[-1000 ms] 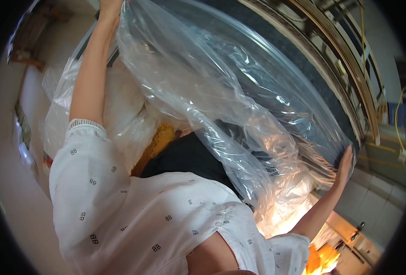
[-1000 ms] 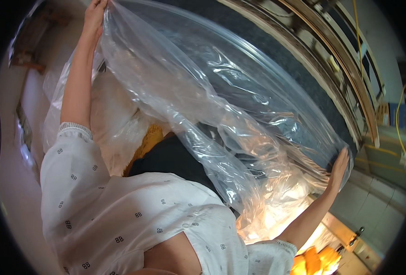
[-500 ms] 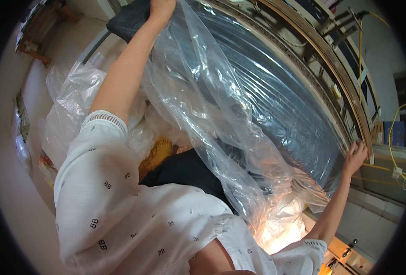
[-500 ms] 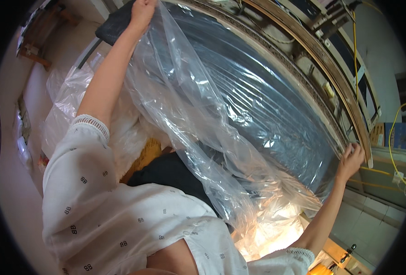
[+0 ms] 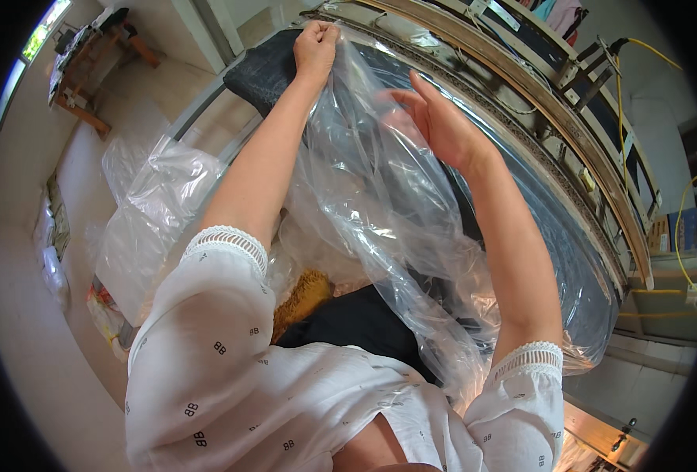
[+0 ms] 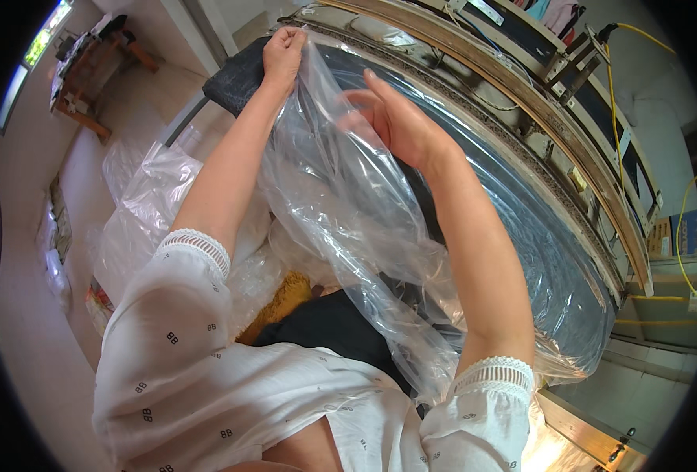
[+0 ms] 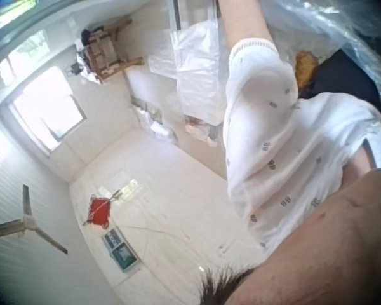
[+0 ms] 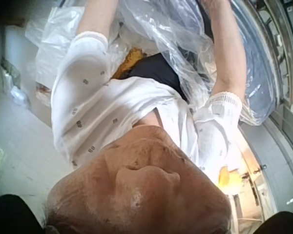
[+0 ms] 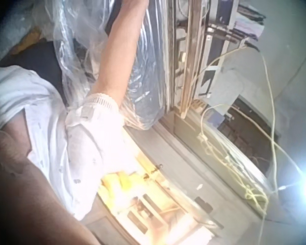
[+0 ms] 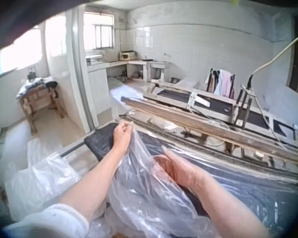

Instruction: Wrapping a large dark foam or rubber object with a clear plastic sheet.

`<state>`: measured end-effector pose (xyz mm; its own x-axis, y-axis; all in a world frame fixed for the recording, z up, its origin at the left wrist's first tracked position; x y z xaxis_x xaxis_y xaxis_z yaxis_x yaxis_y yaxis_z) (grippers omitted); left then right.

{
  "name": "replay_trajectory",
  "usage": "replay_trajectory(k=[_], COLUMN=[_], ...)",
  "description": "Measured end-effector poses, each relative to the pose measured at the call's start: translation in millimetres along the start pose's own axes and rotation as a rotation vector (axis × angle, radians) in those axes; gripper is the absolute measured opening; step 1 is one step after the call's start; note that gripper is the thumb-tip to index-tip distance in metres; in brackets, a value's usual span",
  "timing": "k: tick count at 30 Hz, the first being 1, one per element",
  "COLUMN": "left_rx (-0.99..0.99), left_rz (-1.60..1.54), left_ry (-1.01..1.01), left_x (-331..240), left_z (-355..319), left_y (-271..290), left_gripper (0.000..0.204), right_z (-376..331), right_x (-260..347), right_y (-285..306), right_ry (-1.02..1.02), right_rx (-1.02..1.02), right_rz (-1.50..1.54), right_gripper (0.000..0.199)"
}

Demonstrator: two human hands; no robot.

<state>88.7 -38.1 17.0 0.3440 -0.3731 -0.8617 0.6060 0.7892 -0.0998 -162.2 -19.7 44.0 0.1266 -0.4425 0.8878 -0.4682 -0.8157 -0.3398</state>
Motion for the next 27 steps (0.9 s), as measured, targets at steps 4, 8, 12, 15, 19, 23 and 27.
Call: replay_trajectory(k=[4, 8, 12, 15, 19, 23, 27], left_rx=[-0.013, 0.019, 0.063, 0.074, 0.138, 0.202, 0.256], left_rz=[0.067, -0.053, 0.206, 0.183, 0.049, 0.190, 0.196], left_ry=[0.023, 0.022, -0.073, -0.059, -0.046, -0.051, -0.103], left_x=[-1, 1, -12, 6, 15, 23, 47], left_z=[1, 2, 0, 16, 28, 32, 51], left_y=[18, 15, 4, 18, 20, 8, 16], left_gripper=[0.015, 0.015, 0.022, 0.026, 0.021, 0.020, 0.023], right_z=[-85, -185, -249, -283, -351, -426, -525], right_x=[-18, -50, -58, -104, -150, -166, -209], right_y=[-12, -1, -35, -36, -32, -33, -6], right_ry=[-0.173, -0.052, -0.117, -0.358, -0.508, -0.456, -0.892], right_rx=[0.086, 0.261, 0.207, 0.021, -0.050, 0.026, -0.319], right_rz=[-0.193, -0.370, 0.166, 0.221, -0.008, -0.319, -0.644], right_gripper=[0.048, 0.045, 0.045, 0.058, 0.051, 0.043, 0.056])
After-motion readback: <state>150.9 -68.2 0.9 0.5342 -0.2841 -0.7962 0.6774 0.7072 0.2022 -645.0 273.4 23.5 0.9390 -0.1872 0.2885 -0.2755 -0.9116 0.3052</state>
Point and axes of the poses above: each hand's wrist, its own z-axis towards the middle knuckle, its own y-axis out of the back of the hand, x = y × z, the point moved 6 cm from there along z, towards the middle knuckle, and after that the axes turned 1 degree about -x, right-handed, at the moved point
